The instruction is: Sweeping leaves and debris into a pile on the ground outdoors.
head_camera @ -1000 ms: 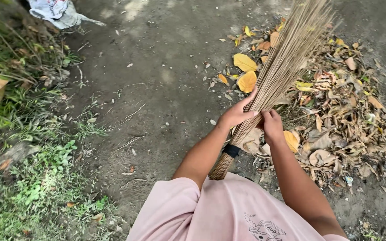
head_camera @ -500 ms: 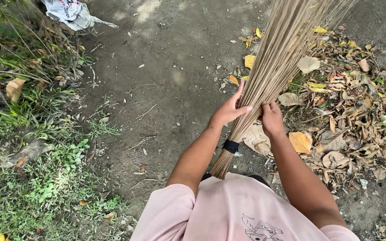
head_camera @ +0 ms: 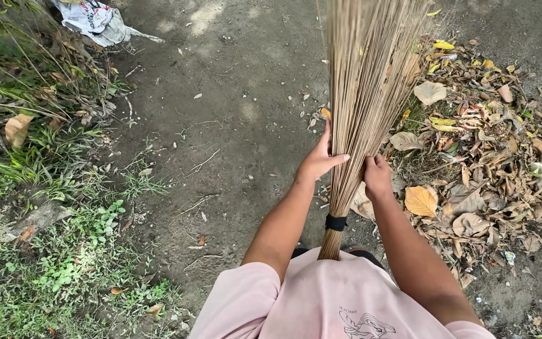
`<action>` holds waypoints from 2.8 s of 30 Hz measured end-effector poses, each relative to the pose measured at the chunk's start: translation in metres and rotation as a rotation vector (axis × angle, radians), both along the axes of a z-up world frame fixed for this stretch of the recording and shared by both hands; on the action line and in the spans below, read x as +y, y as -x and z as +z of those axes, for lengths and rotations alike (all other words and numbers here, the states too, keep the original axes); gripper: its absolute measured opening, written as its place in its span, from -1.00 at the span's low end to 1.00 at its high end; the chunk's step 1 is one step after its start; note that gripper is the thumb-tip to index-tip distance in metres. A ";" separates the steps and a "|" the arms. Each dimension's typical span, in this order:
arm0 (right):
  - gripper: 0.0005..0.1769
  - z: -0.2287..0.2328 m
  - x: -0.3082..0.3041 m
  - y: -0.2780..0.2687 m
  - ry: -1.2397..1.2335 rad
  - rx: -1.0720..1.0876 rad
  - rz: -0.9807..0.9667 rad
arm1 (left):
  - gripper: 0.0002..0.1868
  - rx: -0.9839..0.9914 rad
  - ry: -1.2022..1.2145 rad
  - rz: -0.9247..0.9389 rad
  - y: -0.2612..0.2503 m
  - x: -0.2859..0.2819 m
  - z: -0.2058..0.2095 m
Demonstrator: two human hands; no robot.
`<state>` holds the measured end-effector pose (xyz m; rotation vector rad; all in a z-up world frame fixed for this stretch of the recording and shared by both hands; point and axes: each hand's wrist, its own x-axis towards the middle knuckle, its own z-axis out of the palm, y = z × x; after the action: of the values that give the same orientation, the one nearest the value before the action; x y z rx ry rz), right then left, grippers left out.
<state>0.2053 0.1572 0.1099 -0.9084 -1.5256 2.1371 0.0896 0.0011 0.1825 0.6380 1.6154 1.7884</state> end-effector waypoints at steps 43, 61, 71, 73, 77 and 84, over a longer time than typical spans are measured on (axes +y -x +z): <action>-0.55 -0.055 -0.116 -0.053 0.247 -0.593 0.746 | 0.17 0.316 0.455 0.414 -0.065 -0.107 -0.239; -0.52 -0.236 0.090 -0.130 0.719 -0.792 0.133 | -0.25 -0.380 0.856 0.087 -0.227 0.011 -0.321; -0.20 -0.159 0.175 -0.159 0.386 -0.627 -0.070 | -0.26 -0.460 0.268 0.032 -0.203 0.104 -0.306; -0.22 -0.160 0.145 -0.156 0.403 -0.626 0.010 | -0.25 -0.459 0.261 0.045 -0.192 0.108 -0.298; -0.19 -0.183 0.087 -0.132 0.664 -0.436 0.230 | -0.28 -0.076 0.586 -0.059 -0.167 0.097 -0.286; -0.27 -0.337 0.032 -0.046 0.663 -0.359 0.713 | -0.29 -0.074 0.692 0.173 -0.107 0.039 -0.298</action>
<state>0.2511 0.1896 -0.2271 -1.1052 -1.4483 3.2679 0.1963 0.0399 -0.1154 0.1109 2.1146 1.2064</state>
